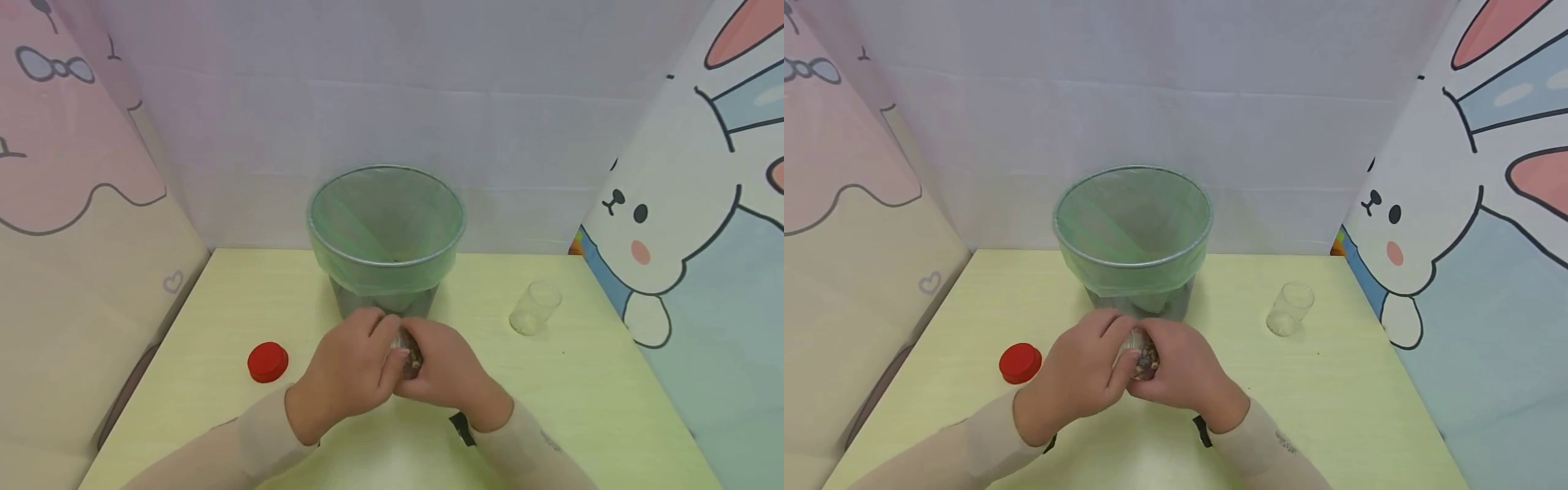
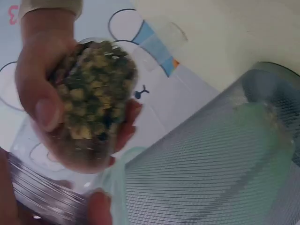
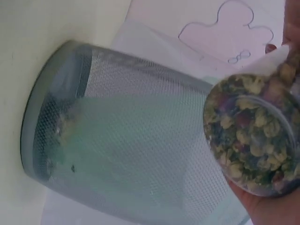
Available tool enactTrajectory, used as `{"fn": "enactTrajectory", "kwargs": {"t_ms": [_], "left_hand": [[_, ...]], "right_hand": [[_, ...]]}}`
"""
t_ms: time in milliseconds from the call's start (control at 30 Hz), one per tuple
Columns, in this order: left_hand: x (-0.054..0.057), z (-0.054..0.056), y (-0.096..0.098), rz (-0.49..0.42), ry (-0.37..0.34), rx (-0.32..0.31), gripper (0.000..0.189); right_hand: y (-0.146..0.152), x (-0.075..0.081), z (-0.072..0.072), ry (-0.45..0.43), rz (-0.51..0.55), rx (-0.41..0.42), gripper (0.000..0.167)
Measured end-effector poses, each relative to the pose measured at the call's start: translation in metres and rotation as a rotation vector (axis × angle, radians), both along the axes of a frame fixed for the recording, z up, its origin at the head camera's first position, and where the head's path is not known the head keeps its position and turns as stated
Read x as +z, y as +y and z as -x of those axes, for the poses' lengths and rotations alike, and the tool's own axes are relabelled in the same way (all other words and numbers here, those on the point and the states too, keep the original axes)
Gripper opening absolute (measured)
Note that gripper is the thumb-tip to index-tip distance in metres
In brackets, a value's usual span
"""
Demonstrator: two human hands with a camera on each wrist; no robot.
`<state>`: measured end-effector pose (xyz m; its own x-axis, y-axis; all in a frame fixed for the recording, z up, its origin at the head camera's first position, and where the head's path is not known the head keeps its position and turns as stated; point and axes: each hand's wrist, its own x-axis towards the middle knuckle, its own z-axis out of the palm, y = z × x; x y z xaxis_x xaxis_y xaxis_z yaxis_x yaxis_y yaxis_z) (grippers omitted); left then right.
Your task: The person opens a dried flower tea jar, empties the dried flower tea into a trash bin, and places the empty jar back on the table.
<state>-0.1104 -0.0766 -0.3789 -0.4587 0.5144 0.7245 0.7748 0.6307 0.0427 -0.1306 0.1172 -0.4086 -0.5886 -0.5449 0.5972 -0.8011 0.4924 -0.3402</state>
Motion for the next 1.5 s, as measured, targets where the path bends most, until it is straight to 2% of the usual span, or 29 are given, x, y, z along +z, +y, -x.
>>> {"fn": "enactTrajectory", "kwargs": {"t_ms": [133, 233, 267, 333, 400, 467, 500, 600, 700, 800, 933, 1067, 1167, 1233, 1300, 1400, 1500], "left_hand": [[0.011, -0.01, 0.004, -0.003, -0.249, 0.209, 0.026], [0.022, -0.014, 0.007, 0.046, -0.451, 0.345, 0.027], [0.025, -0.014, 0.008, 0.059, -0.511, 0.372, 0.028], [0.03, -0.014, 0.008, 0.066, -0.605, 0.386, 0.03], [0.032, -0.014, 0.006, 0.058, -0.642, 0.372, 0.036], [0.031, -0.011, 0.002, 0.042, -0.602, 0.321, 0.047], [0.031, -0.01, 0.0, 0.038, -0.548, 0.283, 0.055], [0.028, -0.002, -0.007, 0.036, -0.328, 0.115, 0.07], [0.024, 0.009, -0.011, 0.057, -0.132, -0.076, 0.064], [0.02, 0.016, -0.014, 0.071, -0.038, -0.211, 0.047], [0.016, 0.02, -0.015, 0.053, 0.011, -0.272, 0.037], [0.013, 0.021, -0.01, 0.004, 0.046, -0.245, 0.038], [0.012, 0.019, -0.006, -0.051, 0.069, -0.166, 0.037], [0.013, 0.017, -0.002, -0.088, 0.052, -0.088, 0.034], [0.013, 0.012, 0.0, -0.123, 0.001, 0.004, 0.031], [0.014, 0.006, 0.002, -0.167, -0.115, 0.139, 0.026], [0.016, 0.002, 0.001, -0.199, -0.208, 0.223, 0.023]], "right_hand": [[-0.011, -0.007, -0.004, 0.032, 0.015, -0.067, 0.037], [-0.019, -0.015, -0.005, 0.065, 0.028, -0.105, 0.039], [-0.021, -0.017, -0.005, 0.068, 0.031, -0.111, 0.04], [-0.023, -0.02, -0.004, 0.068, 0.043, -0.117, 0.041], [-0.023, -0.021, -0.003, 0.049, 0.052, -0.112, 0.042], [-0.021, -0.021, -0.001, 0.016, 0.054, -0.103, 0.042], [-0.019, -0.02, -0.001, -0.009, 0.056, -0.094, 0.043], [-0.015, -0.016, -0.001, -0.116, 0.076, -0.055, 0.047], [-0.01, -0.013, -0.002, -0.205, 0.113, -0.015, 0.054], [-0.008, -0.011, -0.001, -0.243, 0.144, 0.022, 0.054], [-0.007, -0.01, 0.0, -0.251, 0.171, 0.046, 0.05], [-0.007, -0.009, -0.001, -0.239, 0.169, 0.013, 0.052], [-0.01, -0.008, -0.002, -0.207, 0.149, -0.02, 0.051], [-0.012, -0.007, -0.002, -0.18, 0.134, -0.042, 0.051], [-0.014, -0.007, -0.002, -0.144, 0.113, -0.069, 0.052], [-0.016, -0.009, -0.003, -0.116, 0.092, -0.119, 0.057], [-0.016, -0.01, -0.005, -0.117, 0.086, -0.151, 0.057]]}}
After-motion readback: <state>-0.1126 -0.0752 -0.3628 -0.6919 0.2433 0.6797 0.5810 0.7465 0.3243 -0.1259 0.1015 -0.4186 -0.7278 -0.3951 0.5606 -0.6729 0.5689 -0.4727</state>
